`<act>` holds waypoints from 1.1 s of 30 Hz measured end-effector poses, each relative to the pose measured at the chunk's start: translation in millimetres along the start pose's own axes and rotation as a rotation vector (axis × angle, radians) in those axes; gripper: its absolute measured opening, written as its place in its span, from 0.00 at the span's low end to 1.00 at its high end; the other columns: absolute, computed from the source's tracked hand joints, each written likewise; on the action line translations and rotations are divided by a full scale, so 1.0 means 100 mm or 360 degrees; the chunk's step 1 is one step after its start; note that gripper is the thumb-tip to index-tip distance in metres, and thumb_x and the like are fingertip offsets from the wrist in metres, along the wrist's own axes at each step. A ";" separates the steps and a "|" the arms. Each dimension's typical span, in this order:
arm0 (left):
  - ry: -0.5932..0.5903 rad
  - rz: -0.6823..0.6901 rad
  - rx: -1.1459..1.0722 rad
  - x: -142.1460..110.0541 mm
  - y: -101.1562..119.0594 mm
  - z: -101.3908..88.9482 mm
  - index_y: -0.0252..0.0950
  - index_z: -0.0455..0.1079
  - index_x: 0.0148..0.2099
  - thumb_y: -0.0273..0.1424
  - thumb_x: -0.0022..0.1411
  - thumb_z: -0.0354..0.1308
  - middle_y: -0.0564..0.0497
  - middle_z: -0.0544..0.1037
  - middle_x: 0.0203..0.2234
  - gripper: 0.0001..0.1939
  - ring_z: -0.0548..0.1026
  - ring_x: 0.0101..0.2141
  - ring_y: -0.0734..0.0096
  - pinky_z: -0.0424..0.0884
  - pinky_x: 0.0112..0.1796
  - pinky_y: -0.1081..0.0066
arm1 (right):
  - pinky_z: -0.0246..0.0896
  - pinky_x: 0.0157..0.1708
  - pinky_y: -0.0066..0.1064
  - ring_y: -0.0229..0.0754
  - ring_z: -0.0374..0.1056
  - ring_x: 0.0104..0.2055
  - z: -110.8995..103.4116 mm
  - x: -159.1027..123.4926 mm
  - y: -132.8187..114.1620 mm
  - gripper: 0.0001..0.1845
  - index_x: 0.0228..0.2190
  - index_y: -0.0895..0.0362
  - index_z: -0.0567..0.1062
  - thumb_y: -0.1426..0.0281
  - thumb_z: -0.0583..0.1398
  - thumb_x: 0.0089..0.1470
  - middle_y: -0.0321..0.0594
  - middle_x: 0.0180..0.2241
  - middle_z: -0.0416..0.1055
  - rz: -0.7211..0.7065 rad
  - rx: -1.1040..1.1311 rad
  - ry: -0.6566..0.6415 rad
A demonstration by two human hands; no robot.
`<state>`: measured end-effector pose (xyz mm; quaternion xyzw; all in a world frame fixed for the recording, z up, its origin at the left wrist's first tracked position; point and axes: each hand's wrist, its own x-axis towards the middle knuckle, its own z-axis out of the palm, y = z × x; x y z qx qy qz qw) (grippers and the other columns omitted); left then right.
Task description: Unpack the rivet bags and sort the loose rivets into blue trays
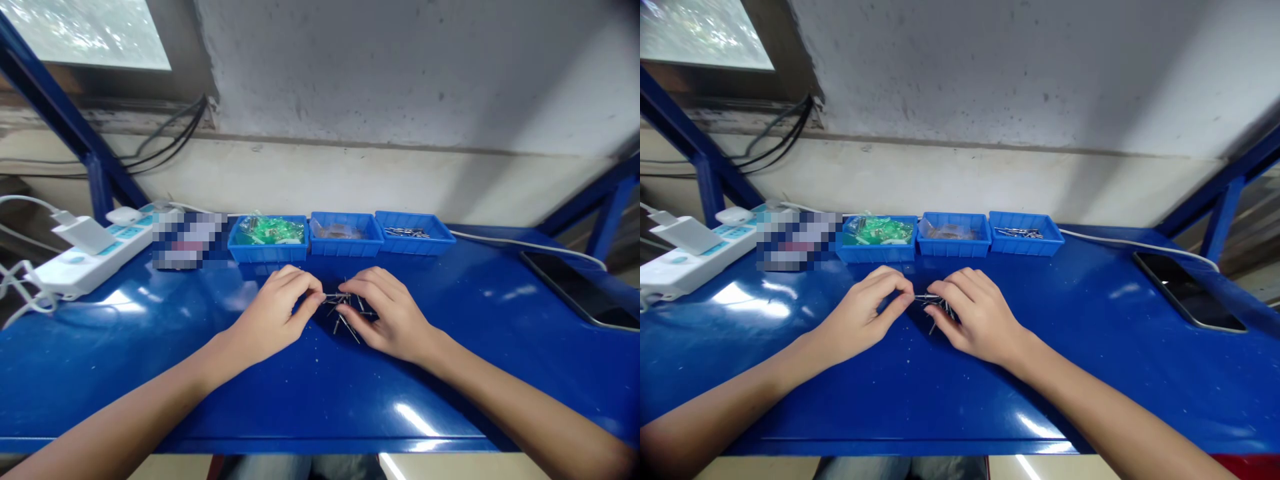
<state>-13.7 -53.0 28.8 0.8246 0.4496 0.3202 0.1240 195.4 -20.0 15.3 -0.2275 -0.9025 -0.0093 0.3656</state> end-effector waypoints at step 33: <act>0.0069 0.0199 -0.0011 -0.01 -0.01 0.01 0.36 0.67 0.33 0.26 0.64 0.50 0.55 0.74 0.25 0.08 0.70 0.31 0.73 0.62 0.37 0.69 | 0.59 0.34 0.34 0.41 0.65 0.35 -0.01 0.00 -0.07 0.06 0.37 0.58 0.70 0.72 0.56 0.56 0.42 0.33 0.71 -0.0007 -0.0034 -0.0010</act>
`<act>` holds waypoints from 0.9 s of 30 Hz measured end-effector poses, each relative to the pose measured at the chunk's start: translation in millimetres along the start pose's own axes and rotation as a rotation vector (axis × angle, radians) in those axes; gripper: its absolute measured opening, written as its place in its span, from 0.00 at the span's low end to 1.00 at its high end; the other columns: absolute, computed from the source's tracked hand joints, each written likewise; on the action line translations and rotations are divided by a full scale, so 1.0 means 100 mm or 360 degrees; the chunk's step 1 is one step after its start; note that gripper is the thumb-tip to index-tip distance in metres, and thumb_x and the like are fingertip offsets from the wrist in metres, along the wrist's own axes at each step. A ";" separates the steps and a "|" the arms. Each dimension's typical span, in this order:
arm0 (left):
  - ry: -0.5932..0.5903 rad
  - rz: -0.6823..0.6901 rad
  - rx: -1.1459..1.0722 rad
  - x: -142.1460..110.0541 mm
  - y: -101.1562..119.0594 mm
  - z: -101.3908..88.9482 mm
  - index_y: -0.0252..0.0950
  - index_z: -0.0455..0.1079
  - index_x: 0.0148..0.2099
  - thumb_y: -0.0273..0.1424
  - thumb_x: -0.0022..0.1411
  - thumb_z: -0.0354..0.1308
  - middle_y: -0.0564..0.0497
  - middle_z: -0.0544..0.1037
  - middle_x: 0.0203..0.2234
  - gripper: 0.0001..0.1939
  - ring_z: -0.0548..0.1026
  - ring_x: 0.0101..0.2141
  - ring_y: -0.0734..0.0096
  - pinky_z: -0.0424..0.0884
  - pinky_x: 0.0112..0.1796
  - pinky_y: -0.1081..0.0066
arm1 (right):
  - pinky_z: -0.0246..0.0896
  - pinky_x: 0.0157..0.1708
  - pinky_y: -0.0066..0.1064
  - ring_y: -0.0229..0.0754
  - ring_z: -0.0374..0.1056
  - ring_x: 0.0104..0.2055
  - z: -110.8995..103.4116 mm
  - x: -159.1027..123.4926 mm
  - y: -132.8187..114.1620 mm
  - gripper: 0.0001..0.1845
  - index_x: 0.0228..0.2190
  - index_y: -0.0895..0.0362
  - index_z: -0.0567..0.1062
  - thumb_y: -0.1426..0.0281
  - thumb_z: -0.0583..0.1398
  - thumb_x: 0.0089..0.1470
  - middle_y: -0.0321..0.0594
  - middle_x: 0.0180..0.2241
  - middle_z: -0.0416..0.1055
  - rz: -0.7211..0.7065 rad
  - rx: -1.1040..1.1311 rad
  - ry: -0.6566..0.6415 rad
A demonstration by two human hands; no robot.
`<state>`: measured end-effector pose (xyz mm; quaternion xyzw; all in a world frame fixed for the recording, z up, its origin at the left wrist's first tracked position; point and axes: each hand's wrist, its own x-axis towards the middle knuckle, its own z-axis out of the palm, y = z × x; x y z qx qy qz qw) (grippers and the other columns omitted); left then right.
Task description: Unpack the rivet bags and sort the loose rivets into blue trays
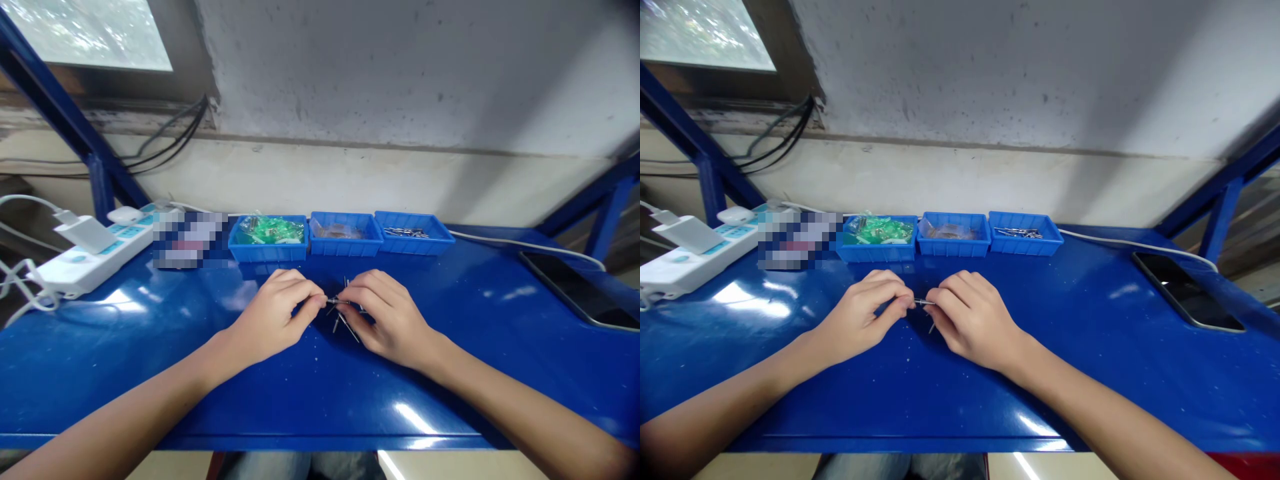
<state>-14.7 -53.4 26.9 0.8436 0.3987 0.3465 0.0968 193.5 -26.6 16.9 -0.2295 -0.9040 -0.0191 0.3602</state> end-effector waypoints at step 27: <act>-0.0246 -0.0227 0.0364 -0.06 -0.18 0.22 0.40 0.70 0.45 0.33 0.62 0.55 0.49 0.75 0.40 0.09 0.67 0.45 0.60 0.61 0.42 0.59 | 0.62 0.36 0.40 0.48 0.66 0.37 -0.47 -0.10 0.88 0.18 0.43 0.58 0.70 0.61 0.57 0.53 0.45 0.33 0.68 0.0946 -0.0812 0.0466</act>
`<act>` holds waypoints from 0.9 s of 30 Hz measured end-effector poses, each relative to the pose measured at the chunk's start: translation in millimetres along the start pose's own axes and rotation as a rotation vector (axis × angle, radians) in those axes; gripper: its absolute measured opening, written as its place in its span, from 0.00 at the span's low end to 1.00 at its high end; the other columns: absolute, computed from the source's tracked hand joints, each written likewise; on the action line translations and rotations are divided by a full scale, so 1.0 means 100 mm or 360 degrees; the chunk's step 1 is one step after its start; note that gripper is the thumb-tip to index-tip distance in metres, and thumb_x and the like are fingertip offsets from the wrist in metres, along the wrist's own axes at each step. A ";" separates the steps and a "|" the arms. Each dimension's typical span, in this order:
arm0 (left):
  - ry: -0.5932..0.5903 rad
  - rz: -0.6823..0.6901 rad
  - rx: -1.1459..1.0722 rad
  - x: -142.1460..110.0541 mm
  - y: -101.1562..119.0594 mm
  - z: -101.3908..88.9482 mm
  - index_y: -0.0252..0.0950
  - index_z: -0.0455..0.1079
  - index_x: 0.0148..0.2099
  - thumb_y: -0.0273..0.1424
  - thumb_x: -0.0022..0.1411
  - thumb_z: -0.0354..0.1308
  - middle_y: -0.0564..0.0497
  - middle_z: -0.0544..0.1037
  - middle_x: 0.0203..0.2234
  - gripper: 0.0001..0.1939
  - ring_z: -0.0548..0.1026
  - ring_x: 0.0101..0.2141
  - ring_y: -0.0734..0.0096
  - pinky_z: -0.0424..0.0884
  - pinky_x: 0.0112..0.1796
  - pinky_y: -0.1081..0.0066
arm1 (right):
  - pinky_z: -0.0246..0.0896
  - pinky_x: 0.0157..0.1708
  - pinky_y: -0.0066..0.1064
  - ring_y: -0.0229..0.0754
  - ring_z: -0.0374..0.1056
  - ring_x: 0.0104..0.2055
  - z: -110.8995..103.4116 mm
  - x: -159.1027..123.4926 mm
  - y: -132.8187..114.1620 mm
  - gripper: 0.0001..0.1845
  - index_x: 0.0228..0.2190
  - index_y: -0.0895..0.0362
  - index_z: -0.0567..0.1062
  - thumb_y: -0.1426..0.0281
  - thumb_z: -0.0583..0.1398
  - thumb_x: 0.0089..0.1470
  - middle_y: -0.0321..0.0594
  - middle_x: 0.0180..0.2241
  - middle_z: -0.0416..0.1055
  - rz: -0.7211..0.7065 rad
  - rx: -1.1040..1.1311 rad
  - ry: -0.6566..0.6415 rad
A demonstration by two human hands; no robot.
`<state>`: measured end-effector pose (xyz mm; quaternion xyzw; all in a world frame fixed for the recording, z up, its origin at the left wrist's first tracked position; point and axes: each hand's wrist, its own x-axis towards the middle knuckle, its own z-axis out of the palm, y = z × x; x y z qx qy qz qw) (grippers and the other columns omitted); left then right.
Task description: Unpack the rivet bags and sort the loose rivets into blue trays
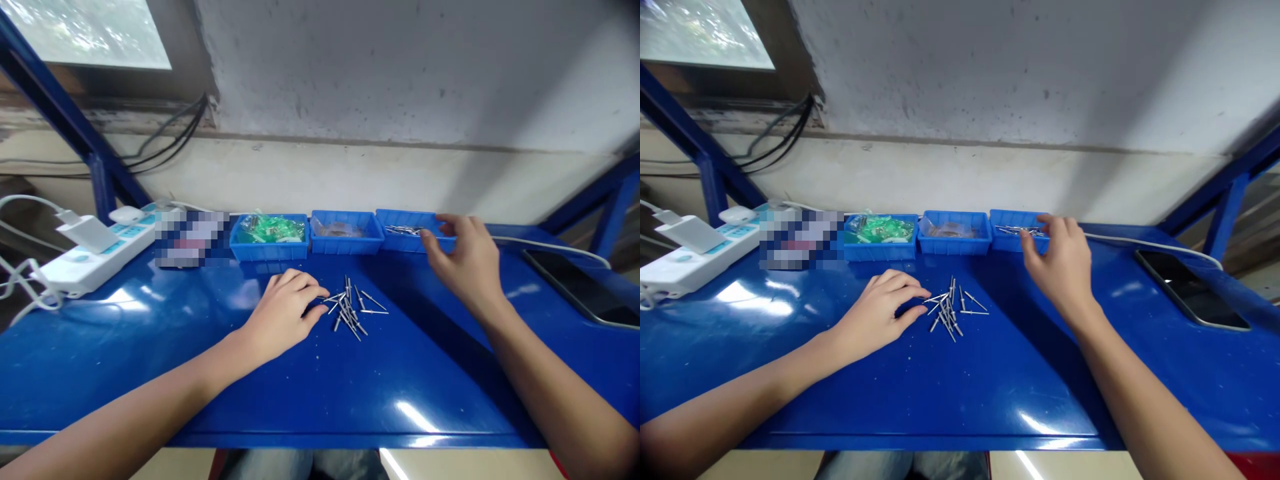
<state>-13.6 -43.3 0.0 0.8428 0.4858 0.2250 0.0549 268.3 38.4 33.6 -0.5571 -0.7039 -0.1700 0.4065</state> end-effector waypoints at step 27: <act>-0.0468 0.0277 0.0009 0.02 -0.30 -0.34 0.44 0.70 0.42 0.33 0.63 0.53 0.52 0.70 0.43 0.06 0.67 0.43 0.65 0.60 0.43 0.65 | 0.63 0.37 0.40 0.47 0.64 0.40 0.01 -0.48 -0.80 0.15 0.44 0.58 0.72 0.65 0.56 0.56 0.47 0.38 0.69 -0.0811 0.0579 -0.0862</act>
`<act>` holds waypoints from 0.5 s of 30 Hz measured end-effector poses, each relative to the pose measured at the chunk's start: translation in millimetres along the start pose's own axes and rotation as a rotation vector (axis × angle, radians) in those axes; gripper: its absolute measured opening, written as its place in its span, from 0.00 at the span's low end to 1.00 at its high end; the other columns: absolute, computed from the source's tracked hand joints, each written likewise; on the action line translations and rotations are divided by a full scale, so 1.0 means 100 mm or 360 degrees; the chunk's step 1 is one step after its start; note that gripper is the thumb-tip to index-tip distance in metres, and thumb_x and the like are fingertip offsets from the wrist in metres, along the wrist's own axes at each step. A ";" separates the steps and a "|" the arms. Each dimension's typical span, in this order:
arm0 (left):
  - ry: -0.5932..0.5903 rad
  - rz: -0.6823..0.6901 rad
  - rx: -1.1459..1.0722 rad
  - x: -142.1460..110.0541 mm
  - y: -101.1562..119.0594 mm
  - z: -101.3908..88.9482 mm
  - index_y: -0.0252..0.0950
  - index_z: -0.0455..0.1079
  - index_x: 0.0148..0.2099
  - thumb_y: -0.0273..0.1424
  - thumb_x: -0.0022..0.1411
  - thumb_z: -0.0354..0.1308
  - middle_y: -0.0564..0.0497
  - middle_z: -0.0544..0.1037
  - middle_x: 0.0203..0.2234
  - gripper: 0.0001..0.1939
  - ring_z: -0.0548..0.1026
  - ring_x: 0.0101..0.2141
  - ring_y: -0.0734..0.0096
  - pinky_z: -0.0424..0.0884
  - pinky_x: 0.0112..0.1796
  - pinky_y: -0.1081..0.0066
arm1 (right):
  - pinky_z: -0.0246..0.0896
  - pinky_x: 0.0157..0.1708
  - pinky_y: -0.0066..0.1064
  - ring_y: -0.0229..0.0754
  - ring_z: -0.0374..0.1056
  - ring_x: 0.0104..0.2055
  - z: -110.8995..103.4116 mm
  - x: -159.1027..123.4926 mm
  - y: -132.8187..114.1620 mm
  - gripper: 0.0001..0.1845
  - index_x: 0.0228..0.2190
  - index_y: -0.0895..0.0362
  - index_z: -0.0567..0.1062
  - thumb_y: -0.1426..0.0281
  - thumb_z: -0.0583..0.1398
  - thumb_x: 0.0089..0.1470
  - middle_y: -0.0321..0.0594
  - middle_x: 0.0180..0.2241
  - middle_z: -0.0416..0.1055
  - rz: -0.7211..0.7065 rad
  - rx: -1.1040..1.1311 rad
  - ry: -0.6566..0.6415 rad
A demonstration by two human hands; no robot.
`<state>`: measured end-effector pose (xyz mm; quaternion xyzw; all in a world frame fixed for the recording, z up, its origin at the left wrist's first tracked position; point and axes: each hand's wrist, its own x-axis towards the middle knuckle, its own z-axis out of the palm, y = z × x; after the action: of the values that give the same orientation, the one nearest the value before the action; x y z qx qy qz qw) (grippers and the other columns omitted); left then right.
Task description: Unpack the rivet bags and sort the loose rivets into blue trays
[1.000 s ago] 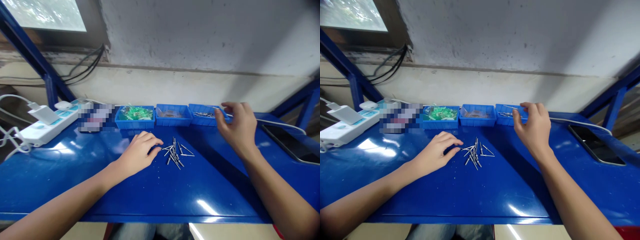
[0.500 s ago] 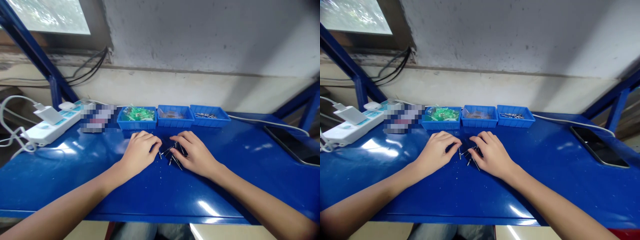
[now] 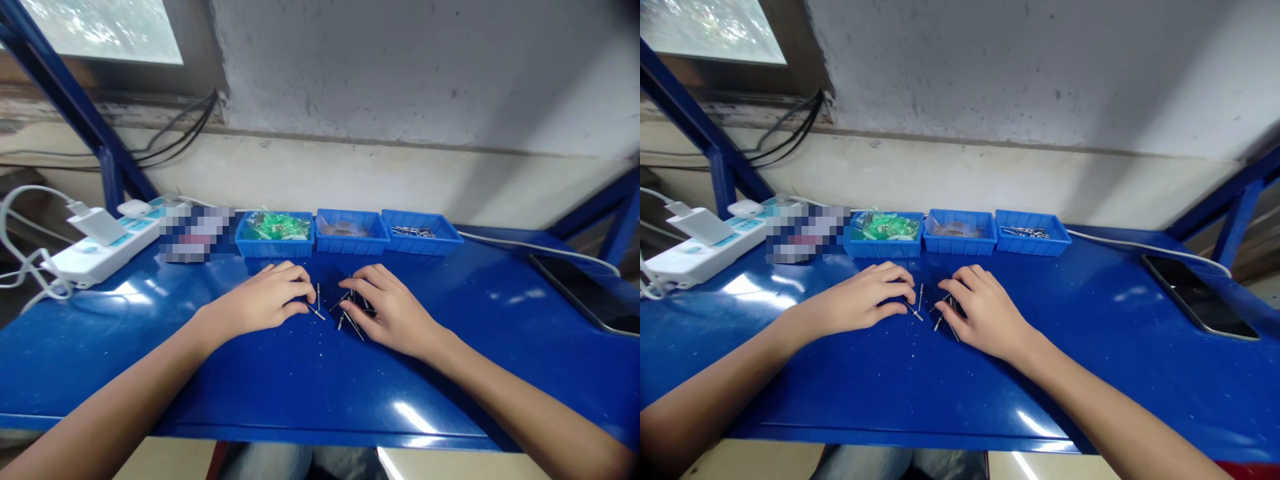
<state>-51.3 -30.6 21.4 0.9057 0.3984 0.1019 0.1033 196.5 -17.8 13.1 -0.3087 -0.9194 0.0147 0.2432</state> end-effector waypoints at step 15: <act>0.0244 -0.0111 -0.0319 0.13 0.38 0.05 0.37 0.63 0.34 0.27 0.66 0.47 0.52 0.71 0.31 0.07 0.66 0.36 0.68 0.63 0.38 0.68 | 0.59 0.38 0.37 0.44 0.64 0.40 -0.01 -0.02 -0.10 0.09 0.34 0.58 0.73 0.69 0.54 0.58 0.44 0.33 0.69 -0.0195 0.0017 0.0027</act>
<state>-14.8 -47.2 28.2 0.8660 0.4241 0.2064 0.1661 192.7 -27.6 15.1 -0.2507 -0.9343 0.0022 0.2533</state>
